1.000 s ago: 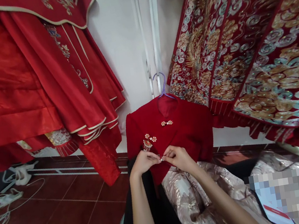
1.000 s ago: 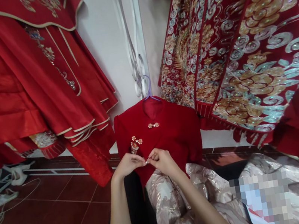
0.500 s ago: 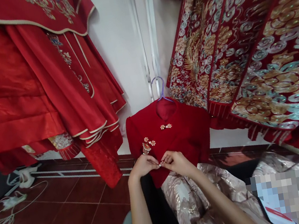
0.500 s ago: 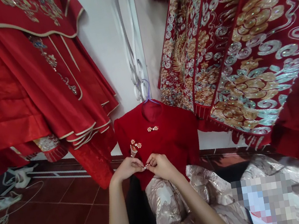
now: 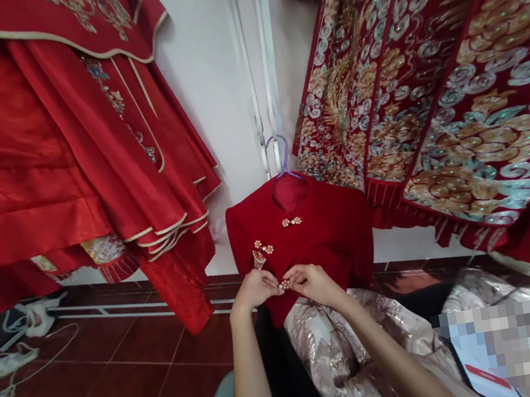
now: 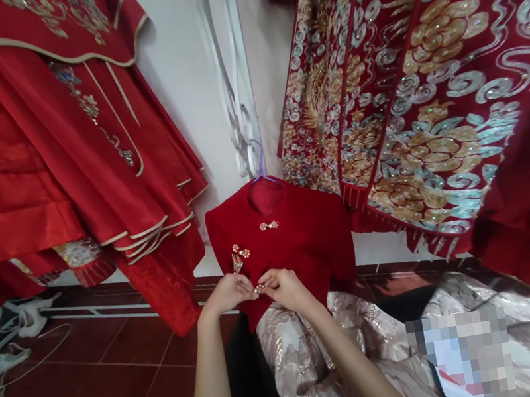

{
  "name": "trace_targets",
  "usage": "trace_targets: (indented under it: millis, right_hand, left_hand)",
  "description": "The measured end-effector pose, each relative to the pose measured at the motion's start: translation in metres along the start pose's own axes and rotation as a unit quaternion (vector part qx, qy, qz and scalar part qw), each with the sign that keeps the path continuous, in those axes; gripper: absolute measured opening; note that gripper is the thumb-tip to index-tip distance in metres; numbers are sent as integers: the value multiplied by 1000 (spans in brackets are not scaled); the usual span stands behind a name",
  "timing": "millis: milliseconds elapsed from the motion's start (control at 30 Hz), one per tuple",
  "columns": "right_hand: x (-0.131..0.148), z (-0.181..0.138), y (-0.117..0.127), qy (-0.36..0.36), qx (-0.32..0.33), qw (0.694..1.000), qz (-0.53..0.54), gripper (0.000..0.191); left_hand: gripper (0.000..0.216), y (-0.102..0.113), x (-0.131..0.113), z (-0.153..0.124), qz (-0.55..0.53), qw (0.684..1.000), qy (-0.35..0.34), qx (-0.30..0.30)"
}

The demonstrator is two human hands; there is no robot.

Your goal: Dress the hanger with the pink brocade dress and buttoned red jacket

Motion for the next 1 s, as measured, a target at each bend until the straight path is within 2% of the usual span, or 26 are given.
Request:
trace_targets:
  millis: [133, 400, 600, 733, 833, 900, 1000]
  right_hand:
    - [-4, 1, 3, -4, 6, 1000, 30, 25]
    - [-10, -3, 7, -33, 5, 996, 83, 37]
    - [-16, -4, 7, -87, 13, 977, 195, 45]
    - [-23, -2, 10, -97, 0, 968, 232, 43]
    - [-30, 0, 10, -102, -24, 975, 198, 37]
    - [-31, 0, 11, -95, -48, 983, 148, 33]
    - [-16, -2, 12, -55, -29, 995, 75, 26]
  left_hand:
    - [26, 5, 3, -1, 3, 998, -26, -51]
    - [34, 9, 8, -6, -56, 994, -21, -90]
    - [32, 11, 9, -6, -117, 987, -6, -114]
    - [31, 12, 5, 2, -92, 988, -22, -125]
    - [29, 8, -1, 6, -67, 988, -31, -133]
    - [28, 5, -7, 3, -67, 989, -40, -124]
    - [27, -6, -21, -9, -87, 993, -66, -36]
Point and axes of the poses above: each hand's wrist, its own z-axis towards the middle knuckle, its own y-axis out of the back of the hand, x = y × z, the point moved 8 cm from there along z, towards the middle knuckle, and after that the axes turned 14 degrees about z, right-handed, at the moved point
